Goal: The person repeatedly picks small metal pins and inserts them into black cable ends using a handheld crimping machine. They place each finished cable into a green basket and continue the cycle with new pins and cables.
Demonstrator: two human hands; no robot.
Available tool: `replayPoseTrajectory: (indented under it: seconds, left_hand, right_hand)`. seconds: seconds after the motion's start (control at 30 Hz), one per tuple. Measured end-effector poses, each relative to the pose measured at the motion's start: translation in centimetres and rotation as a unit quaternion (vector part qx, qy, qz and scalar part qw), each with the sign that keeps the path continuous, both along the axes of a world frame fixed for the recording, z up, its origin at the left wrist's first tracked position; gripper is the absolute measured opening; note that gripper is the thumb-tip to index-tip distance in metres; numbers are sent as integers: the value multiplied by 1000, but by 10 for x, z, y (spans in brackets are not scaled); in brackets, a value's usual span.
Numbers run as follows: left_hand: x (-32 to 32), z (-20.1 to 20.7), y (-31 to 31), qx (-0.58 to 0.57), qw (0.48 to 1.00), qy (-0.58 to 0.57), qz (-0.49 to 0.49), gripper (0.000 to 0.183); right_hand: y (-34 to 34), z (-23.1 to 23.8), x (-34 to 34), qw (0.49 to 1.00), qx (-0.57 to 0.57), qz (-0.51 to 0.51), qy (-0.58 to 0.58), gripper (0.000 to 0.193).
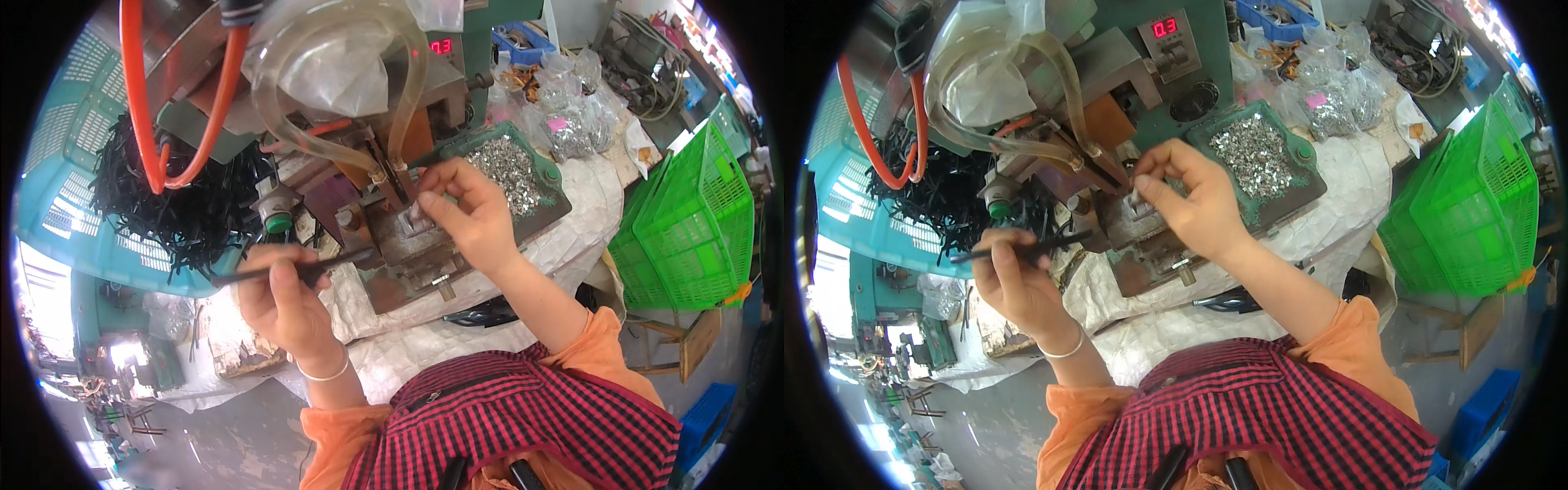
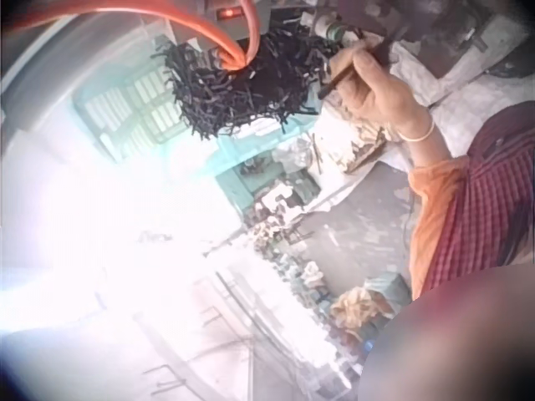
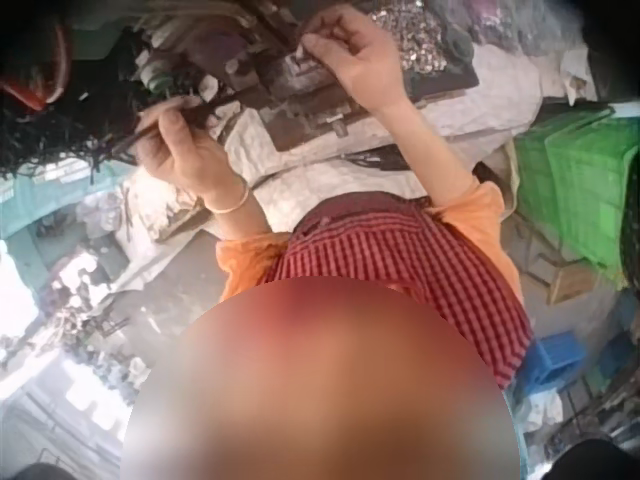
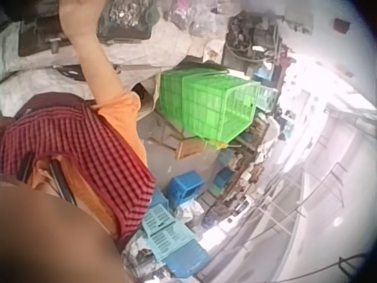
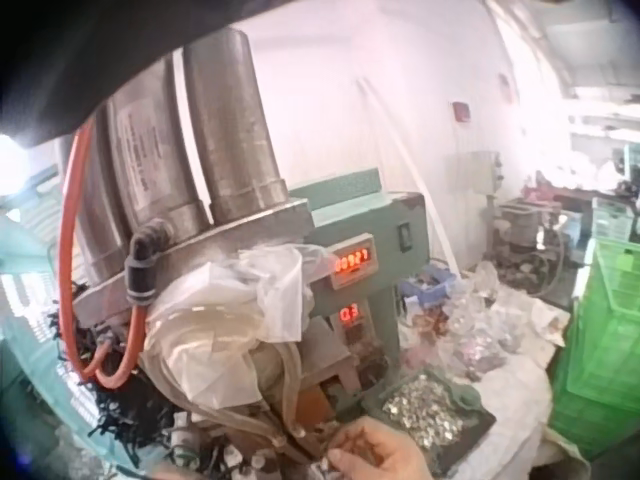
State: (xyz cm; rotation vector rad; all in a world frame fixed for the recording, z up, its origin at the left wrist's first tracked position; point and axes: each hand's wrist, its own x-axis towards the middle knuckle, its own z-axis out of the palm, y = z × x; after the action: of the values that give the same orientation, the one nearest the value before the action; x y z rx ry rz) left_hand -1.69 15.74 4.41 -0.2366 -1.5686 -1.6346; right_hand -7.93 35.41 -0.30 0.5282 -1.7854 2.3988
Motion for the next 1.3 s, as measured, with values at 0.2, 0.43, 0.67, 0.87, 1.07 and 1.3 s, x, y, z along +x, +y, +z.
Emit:
replayPoseTrajectory:
  seconds: [0.2,0.43,0.67,0.87,1.07,1.3]
  left_hand:
    - [9,29,9,-68,995,71,5,26]
    - [-16,16,-1,-93,993,64,26,21]
    - [-12,20,3,-62,998,24,5,19]
    - [15,-17,11,-340,935,97,12,15]
    - [4,-26,42,-501,849,168,4,27]
    - [-2,-34,38,-482,857,181,-14,26]
  right_hand:
    - [-5,11,5,999,49,8,11,33]
    - [-13,4,4,999,-38,35,-14,40]
    - [-9,9,5,998,-40,49,4,51]
    - [50,19,27,923,328,-111,167,47]
    - [115,-52,32,735,581,-338,86,21]
    - [102,-54,-27,786,490,-355,131,9]
